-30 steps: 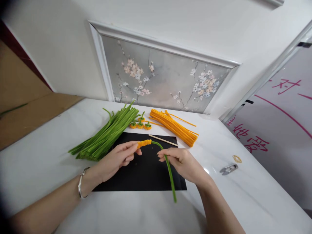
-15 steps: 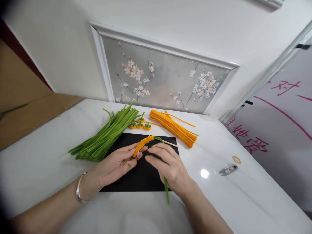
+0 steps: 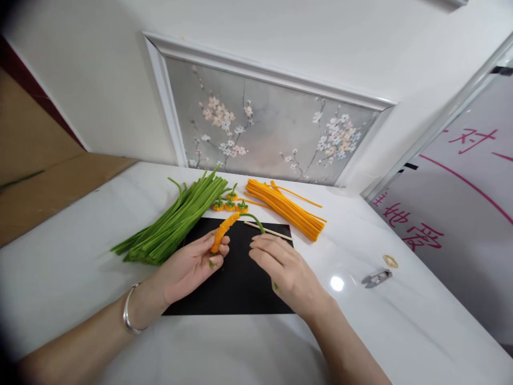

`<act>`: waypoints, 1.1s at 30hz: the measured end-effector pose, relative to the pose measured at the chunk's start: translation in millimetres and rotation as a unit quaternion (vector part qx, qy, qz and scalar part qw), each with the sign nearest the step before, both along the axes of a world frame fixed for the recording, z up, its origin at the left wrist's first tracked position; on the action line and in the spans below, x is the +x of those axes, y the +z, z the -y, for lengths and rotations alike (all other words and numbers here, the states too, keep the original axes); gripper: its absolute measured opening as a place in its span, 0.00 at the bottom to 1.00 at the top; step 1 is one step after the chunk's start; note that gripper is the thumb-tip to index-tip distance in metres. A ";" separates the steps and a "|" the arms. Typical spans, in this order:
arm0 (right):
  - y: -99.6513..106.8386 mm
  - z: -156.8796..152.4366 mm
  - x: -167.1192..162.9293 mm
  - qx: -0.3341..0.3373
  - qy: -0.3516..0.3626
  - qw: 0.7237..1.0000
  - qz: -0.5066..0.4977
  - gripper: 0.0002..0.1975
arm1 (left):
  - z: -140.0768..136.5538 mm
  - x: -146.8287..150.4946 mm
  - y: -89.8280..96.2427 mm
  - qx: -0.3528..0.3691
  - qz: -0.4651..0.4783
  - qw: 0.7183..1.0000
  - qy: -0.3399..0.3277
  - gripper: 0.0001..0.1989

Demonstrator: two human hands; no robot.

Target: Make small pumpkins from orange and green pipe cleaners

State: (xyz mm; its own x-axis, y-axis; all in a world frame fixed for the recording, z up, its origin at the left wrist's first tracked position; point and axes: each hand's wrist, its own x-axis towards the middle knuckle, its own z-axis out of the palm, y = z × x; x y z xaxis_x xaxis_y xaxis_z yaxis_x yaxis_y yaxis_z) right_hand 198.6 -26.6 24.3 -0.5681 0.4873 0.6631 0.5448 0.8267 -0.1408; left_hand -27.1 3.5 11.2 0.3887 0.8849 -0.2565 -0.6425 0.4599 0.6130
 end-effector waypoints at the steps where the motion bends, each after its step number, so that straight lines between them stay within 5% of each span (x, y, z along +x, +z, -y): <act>1: -1.0 1.7 -1.5 -0.010 0.010 1.000 0.001 0.20 | 0.1 0.2 0.3 -0.001 0.006 1.000 0.001 0.10; 11: -7.4 7.6 -24.1 0.012 0.024 0.999 -0.026 0.10 | 14.5 6.5 3.8 0.056 -0.024 0.992 -0.107 0.07; 33: 1.1 11.3 -30.9 0.050 -0.034 0.995 -0.074 0.05 | 19.6 7.8 -0.4 0.075 -0.067 0.986 -0.133 0.08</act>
State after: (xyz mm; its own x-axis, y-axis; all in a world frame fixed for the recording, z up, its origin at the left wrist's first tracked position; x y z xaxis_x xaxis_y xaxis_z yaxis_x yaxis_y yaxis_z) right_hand 167.7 -38.0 25.4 -0.4276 0.4488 0.7847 0.5796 0.8023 -0.1430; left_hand -19.4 -16.1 10.8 0.5837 0.7880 -0.1959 -0.4193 0.4992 0.7583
